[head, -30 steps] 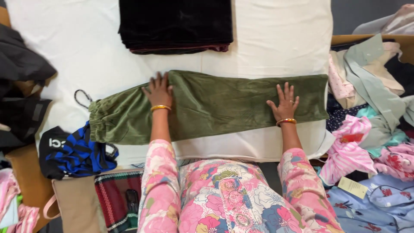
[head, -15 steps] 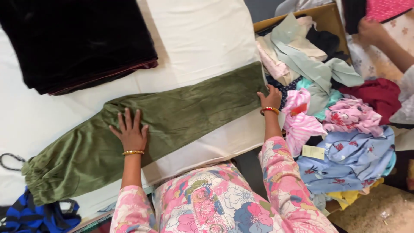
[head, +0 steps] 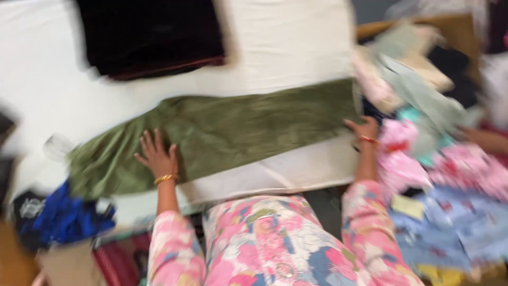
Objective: The person folds a pair of green pants and a pair of black pants on a white surface. They smooth the fabric, fold the legs, and then fold the pants in half before stacking them.
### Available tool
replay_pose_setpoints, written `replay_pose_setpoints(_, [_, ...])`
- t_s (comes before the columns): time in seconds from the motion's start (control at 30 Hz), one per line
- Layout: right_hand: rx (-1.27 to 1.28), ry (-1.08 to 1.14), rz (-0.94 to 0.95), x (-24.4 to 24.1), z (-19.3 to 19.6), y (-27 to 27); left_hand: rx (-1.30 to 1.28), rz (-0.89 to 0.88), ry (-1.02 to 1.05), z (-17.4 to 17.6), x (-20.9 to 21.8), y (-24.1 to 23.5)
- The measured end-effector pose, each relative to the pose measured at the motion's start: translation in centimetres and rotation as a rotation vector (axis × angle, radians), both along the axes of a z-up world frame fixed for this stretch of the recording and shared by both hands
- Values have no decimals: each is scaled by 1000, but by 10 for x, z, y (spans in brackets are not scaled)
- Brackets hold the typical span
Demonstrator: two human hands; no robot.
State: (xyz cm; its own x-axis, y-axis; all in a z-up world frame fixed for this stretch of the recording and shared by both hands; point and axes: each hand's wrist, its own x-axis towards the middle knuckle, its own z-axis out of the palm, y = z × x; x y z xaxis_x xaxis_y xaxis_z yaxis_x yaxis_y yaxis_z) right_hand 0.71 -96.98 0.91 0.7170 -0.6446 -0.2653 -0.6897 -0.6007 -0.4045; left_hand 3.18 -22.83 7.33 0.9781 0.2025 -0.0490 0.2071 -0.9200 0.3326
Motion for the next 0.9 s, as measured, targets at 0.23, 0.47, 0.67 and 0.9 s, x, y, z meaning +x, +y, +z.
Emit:
replay_pose_setpoints(0.23, [553,48,-287,14,18,12,210,709,-354,-14,-78,121])
replay_pose_setpoints(0.47, [735,-52,-396,30,27,12,-536,1319,-616,-50,-72,209])
replay_pose_setpoints(0.67, [552,-135,-441,40,15,-22,-1154,1201,-741,-89,-55,229])
replay_pose_setpoints(0.9, [406,-284,-457,33,-5,-49,-1544,1101,-751,4,-56,200])
